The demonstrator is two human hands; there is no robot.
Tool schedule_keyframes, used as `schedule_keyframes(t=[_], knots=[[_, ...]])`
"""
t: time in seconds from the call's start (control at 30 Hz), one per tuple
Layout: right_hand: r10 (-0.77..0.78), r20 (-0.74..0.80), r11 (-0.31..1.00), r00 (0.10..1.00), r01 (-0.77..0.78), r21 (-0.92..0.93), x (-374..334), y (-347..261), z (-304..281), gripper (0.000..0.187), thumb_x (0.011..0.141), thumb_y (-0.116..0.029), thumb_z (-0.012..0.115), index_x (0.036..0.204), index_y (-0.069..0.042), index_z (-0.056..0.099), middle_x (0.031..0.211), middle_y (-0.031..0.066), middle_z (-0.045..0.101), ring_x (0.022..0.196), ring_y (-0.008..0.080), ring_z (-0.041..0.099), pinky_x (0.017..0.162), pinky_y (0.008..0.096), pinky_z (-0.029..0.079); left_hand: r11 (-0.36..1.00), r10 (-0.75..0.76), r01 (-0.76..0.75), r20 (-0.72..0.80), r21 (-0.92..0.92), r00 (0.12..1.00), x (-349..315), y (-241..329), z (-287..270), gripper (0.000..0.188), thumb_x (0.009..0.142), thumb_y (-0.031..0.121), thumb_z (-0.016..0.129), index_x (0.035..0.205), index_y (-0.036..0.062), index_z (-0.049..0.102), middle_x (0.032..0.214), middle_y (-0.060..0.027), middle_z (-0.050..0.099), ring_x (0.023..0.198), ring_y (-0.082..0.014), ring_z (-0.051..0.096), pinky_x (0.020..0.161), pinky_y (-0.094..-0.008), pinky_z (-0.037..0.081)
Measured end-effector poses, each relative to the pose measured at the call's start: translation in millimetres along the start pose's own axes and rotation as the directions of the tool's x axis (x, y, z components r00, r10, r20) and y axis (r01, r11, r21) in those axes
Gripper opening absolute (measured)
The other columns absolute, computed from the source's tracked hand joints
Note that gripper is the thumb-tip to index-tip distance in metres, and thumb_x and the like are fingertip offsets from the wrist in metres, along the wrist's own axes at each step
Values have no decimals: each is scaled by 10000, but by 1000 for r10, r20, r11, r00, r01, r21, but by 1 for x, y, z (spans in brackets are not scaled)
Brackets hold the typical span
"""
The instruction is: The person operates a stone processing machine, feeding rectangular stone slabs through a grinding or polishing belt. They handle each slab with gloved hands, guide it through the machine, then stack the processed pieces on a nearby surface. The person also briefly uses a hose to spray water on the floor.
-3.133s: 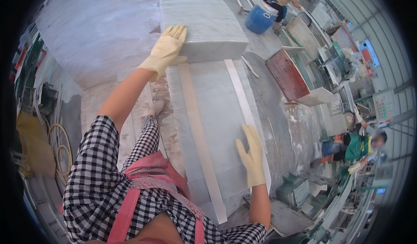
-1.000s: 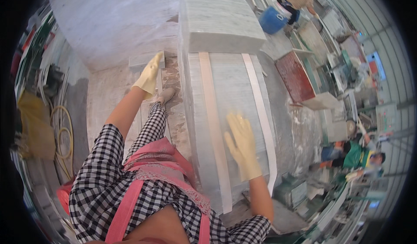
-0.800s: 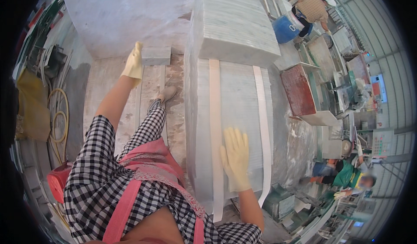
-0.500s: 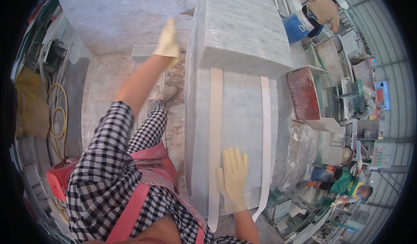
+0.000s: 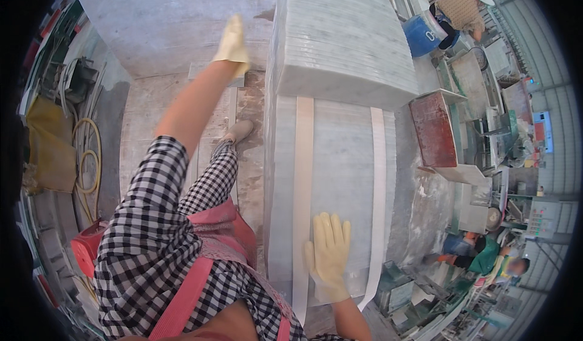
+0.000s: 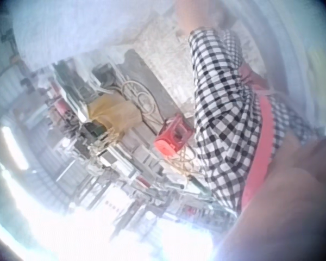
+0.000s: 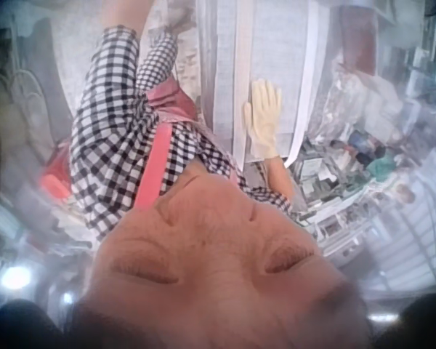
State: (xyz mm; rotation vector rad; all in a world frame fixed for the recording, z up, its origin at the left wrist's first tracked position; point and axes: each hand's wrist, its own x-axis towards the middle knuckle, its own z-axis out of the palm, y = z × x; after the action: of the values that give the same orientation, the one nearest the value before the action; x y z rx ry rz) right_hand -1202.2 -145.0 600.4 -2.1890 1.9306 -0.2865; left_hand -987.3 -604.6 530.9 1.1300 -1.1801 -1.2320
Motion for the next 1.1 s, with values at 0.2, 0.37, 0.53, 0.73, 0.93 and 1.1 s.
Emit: schedule_keyframes(t=[0.2, 0.37, 0.53, 0.73, 0.93, 1.1], knots=[[15, 0, 1000, 1000, -15, -5, 1, -2, 0, 555, 847, -139, 601, 1357, 66, 526, 1371, 268, 541, 1314, 475, 451, 1125, 631, 268, 785, 477, -397, -54, 476, 877, -10, -33, 47, 767, 1035, 624, 359, 1542, 48, 343, 1502, -162, 485, 1360, -269, 483, 1111, -403, 405], [9, -37, 999, 999, -7, 43, -2, 1, 2, 563, 851, -136, 601, 1374, 59, 522, 1393, 266, 534, 1339, 470, 440, 1138, 632, 257, 964, -99, 40, -218, -262, 971, -43, -6, -11, 530, 1052, 402, 414, 1438, 39, 419, 1416, -213, 525, 1298, -392, 520, 1028, -464, 480], [-2, -44, 1000, 999, 3, 12, -3, 3, 4, 581, 873, -161, 613, 1408, 41, 507, 1434, 248, 516, 1365, 459, 428, 1161, 625, 244, 979, 188, -179, -99, 96, 977, -54, -8, 45, 557, 1052, 426, 390, 1440, 29, 419, 1413, -213, 526, 1258, -390, 533, 1033, -429, 468], [-7, -49, 1000, 999, 7, 4, -5, 5, 5, 578, 893, -168, 612, 1427, 20, 501, 1443, 227, 522, 1372, 440, 437, 1172, 613, 246, 982, 40, -46, -33, -182, 999, -34, -36, 60, 653, 1061, 540, 346, 1415, -1, 443, 1435, -218, 523, 1308, -369, 515, 1051, -434, 453], [8, -58, 1000, 998, -7, 24, -3, 4, 4, 568, 870, -145, 623, 1405, 16, 520, 1434, 226, 531, 1357, 433, 453, 1173, 604, 260, 787, -173, 260, 204, -559, 964, -63, -12, 4, 659, 1094, 509, 203, 1513, 30, 376, 1509, -204, 472, 1393, -367, 448, 1140, -422, 403], [14, -31, 1000, 999, -13, 19, -2, 2, 1, 563, 876, -139, 608, 1404, 30, 513, 1426, 238, 528, 1358, 448, 442, 1169, 602, 254, 909, 311, -319, 73, 268, 948, -90, -9, 60, 657, 1074, 509, 361, 1522, 28, 370, 1482, -175, 476, 1376, -308, 460, 1111, -406, 382]])
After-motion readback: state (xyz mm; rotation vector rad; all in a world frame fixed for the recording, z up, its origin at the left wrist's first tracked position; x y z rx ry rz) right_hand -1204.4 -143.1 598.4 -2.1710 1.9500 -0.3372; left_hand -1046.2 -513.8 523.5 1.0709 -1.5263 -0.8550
